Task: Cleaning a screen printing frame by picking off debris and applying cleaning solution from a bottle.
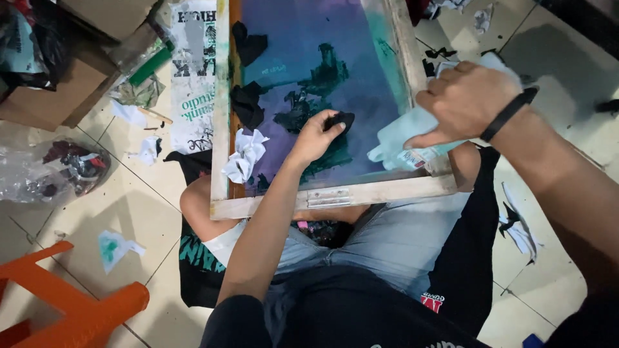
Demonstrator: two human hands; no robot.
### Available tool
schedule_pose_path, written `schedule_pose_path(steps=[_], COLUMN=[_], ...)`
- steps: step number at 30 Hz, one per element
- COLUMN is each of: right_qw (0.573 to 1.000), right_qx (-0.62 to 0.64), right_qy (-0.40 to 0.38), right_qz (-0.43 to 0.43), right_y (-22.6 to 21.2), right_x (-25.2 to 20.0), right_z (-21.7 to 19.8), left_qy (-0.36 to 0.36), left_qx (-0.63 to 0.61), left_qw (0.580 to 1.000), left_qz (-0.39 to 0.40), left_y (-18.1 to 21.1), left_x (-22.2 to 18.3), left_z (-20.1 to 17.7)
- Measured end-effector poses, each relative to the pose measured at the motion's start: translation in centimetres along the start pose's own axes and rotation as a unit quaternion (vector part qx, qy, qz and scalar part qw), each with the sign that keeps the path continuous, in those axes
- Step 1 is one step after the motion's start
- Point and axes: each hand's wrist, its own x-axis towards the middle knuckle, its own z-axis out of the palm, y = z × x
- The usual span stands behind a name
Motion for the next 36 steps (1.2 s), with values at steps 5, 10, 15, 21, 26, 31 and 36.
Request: schedule_pose_path(steps=[5,10,15,21,26,31,36], right_qw=[1.0,0.999,0.998,0.986,0.978,0.987,0.966], right_qx=[-0.015,-0.009,-0.032,-0.021,0.015,0.03,0.027], right_qy=[-0.015,-0.042,-0.059,-0.165,-0.208,-0.158,-0.253], right_qz=[0.008,-0.001,0.017,-0.009,-0.011,-0.013,0.041], right_y=[-1.6,-2.3,-1.2,-2.4,-3.0,-3.1,-1.9], right_x=[1.8,3.2,2.4,2.7,4.7,5.8,4.6], right_z=[-1.8,-0.9,-1.2,-5.5,-7.1,-5.6,-6.1], left_qy=[0.006,0.021,0.01,0.01,0.012,0.016,-0.002], left_qx=[0.052,0.045,0.071,0.056,0.067,0.094,0.08], left_qw=[0.997,0.994,0.992,0.995,0.99,0.988,0.989], left_qz=[0.051,0.102,0.104,0.077,0.121,0.123,0.124], left_y=[-0.7,-1.4,-0.5,0.1,-1.1,-1.3,-1.6], left_x=[0.1,0.5,0.1,0.2,0.4,0.2,0.2], left_z=[0.2,0.6,0.4,0.9,1.3,1.1,1.3])
